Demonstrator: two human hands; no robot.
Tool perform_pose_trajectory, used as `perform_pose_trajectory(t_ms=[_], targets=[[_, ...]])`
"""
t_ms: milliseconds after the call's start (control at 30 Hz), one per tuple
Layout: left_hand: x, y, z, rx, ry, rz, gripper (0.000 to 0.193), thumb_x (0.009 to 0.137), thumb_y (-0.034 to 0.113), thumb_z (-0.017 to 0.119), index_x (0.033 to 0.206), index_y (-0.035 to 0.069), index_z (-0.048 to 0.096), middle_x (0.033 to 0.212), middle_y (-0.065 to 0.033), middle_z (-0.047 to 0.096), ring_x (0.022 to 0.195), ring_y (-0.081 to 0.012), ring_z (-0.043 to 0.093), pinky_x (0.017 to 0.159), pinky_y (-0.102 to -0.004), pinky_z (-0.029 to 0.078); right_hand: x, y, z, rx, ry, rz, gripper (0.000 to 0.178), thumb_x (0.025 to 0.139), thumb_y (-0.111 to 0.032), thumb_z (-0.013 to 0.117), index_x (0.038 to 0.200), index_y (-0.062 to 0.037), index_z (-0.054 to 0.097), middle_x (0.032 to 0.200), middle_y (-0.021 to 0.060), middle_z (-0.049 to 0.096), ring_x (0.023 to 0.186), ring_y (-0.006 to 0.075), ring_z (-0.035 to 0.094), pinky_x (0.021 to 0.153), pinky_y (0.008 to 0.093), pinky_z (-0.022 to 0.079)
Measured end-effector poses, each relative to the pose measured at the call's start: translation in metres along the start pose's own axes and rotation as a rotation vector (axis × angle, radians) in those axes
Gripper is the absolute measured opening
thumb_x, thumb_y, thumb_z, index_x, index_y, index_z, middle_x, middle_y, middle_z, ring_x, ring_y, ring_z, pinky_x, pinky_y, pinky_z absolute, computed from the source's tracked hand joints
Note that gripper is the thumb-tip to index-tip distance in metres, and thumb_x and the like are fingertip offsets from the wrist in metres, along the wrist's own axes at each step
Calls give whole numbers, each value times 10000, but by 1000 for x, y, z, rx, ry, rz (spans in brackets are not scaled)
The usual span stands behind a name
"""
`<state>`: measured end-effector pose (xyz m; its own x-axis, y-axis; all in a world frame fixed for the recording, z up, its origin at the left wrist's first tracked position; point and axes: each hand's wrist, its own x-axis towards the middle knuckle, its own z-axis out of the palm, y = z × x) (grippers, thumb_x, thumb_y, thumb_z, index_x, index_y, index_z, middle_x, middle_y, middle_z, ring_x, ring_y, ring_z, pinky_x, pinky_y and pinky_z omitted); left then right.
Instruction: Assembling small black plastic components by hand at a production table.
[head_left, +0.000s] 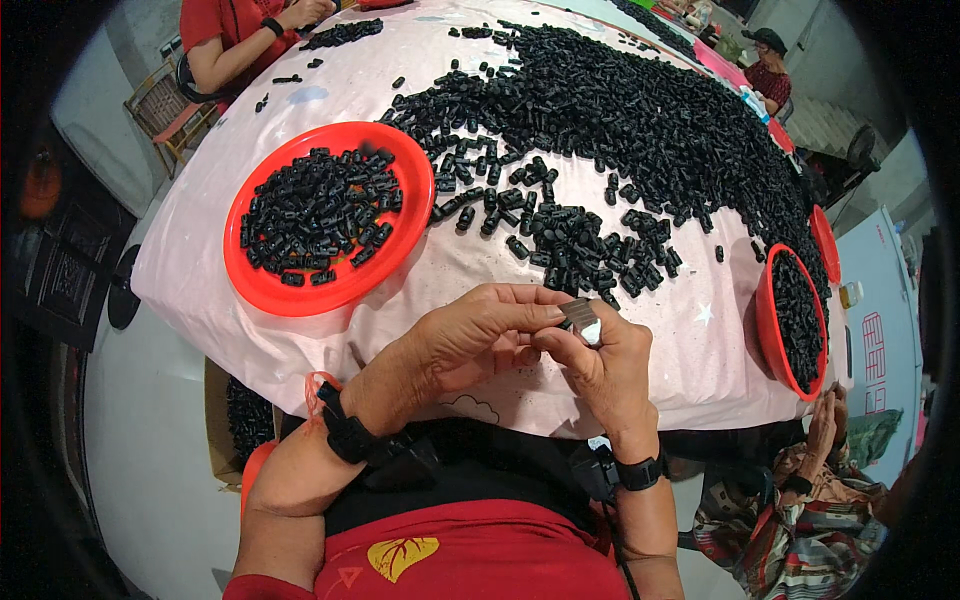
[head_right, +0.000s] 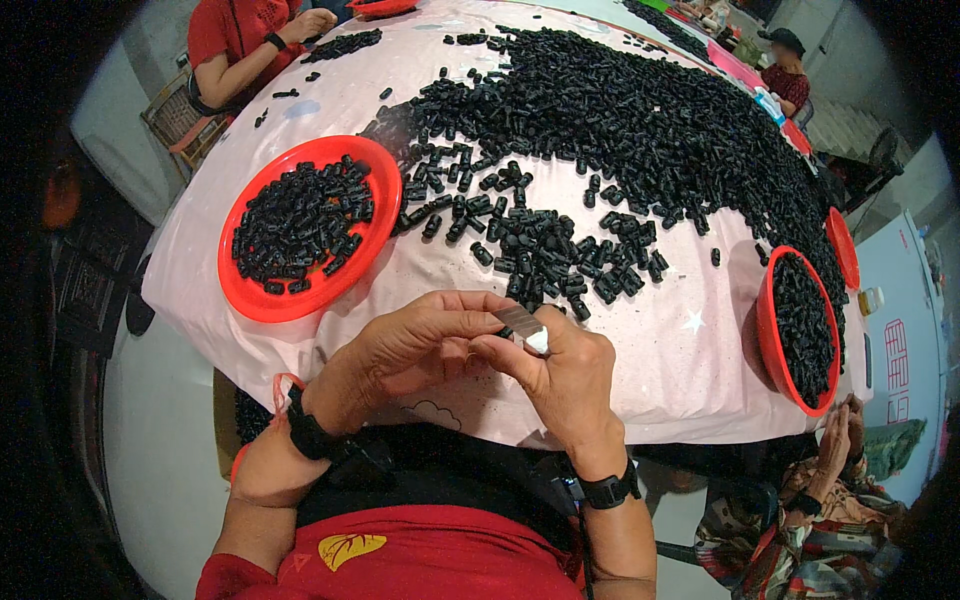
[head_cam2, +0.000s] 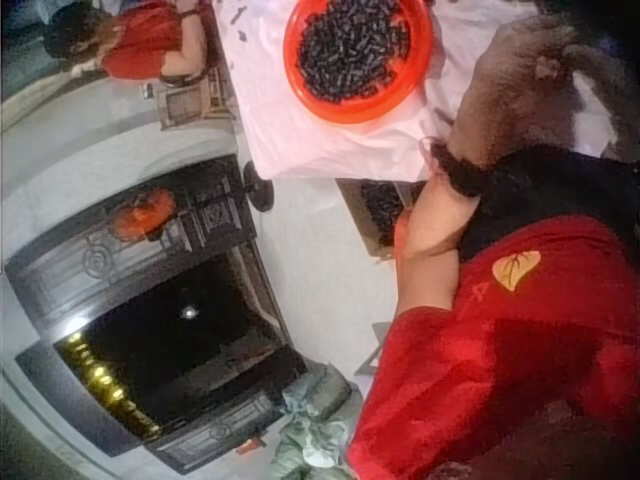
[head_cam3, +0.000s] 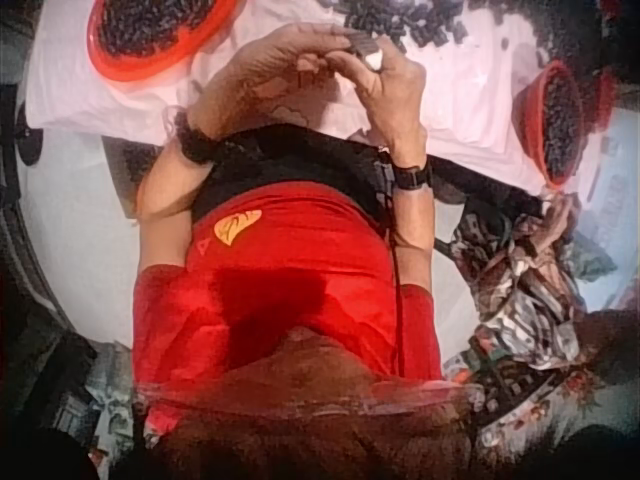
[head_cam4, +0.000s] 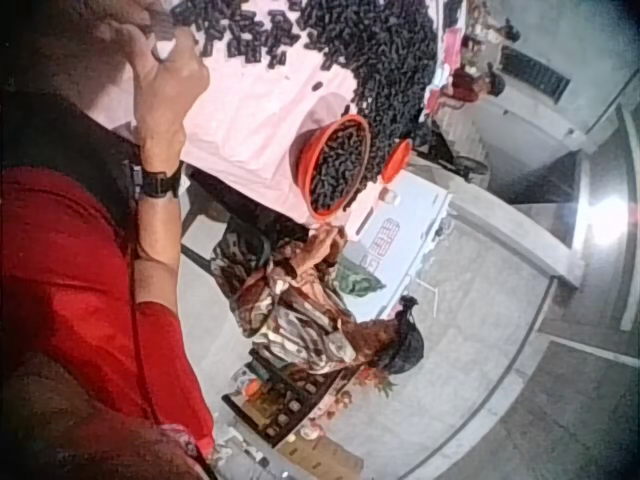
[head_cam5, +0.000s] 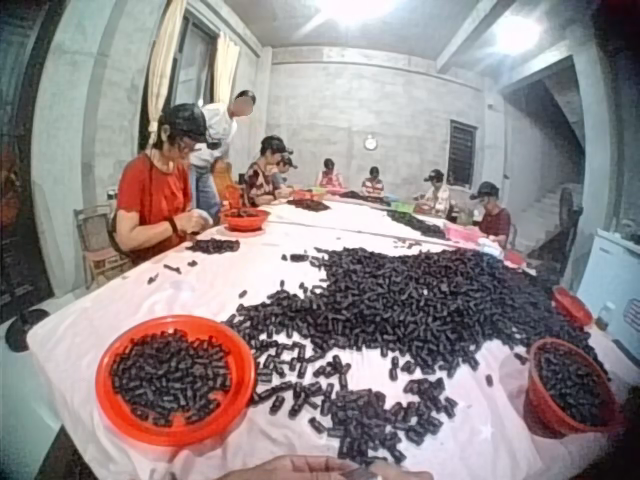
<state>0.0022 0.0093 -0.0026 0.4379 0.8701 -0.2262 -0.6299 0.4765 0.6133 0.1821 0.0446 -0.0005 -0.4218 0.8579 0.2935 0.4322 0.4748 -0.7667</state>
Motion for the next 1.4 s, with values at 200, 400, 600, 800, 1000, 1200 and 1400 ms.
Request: perform_pose_trajectory(t_ms=[200,400,600,800,1000,1200,1400], targets=[[1,1,4,13,17,16,318,886,133,609,1164,-1,534,1000,-58,628,830,-94,626,748,-240,524,0,-5,0,39,15,-3,355,726,-371,770,788,-45,643,589,111,599,488,227,593,457,309,444],[0,0,2,19,14,18,316,886,137,610,1164,6,536,979,-52,628,792,-86,624,721,-229,520,0,-2,0,23,-2,-4,339,740,-364,760,783,-46,649,579,105,603,496,223,608,458,308,448],[1,0,2,35,25,18,317,878,148,626,1151,9,543,998,-48,624,825,-84,611,729,-223,507,1,-3,0,16,-16,-10,352,756,-390,737,789,-48,661,578,108,609,499,236,611,459,315,449],[3,-3,-1,23,15,39,316,878,145,626,1149,7,544,1017,-50,618,848,-92,611,756,-231,510,1,-3,-1,0,-23,-4,368,762,-408,725,801,-46,670,581,109,615,508,241,619,464,319,452],[3,-4,2,6,24,49,314,879,140,624,1149,4,542,1005,-48,618,847,-91,610,754,-231,511,2,-7,-3,49,-63,39,358,773,-396,721,826,-45,678,594,102,628,523,228,629,468,309,453],[2,-1,2,34,10,30,307,879,129,622,1146,1,544,1007,-49,617,860,-99,609,775,-243,508,1,-9,-4,102,-77,59,331,784,-365,724,840,-42,678,607,95,638,537,200,640,478,296,457],[3,-3,1,24,25,39,304,875,122,624,1142,-1,546,1012,-56,617,877,-110,611,788,-251,509,2,-9,-3,107,-72,58,316,784,-348,728,842,-42,676,609,93,639,540,189,642,480,290,458]])
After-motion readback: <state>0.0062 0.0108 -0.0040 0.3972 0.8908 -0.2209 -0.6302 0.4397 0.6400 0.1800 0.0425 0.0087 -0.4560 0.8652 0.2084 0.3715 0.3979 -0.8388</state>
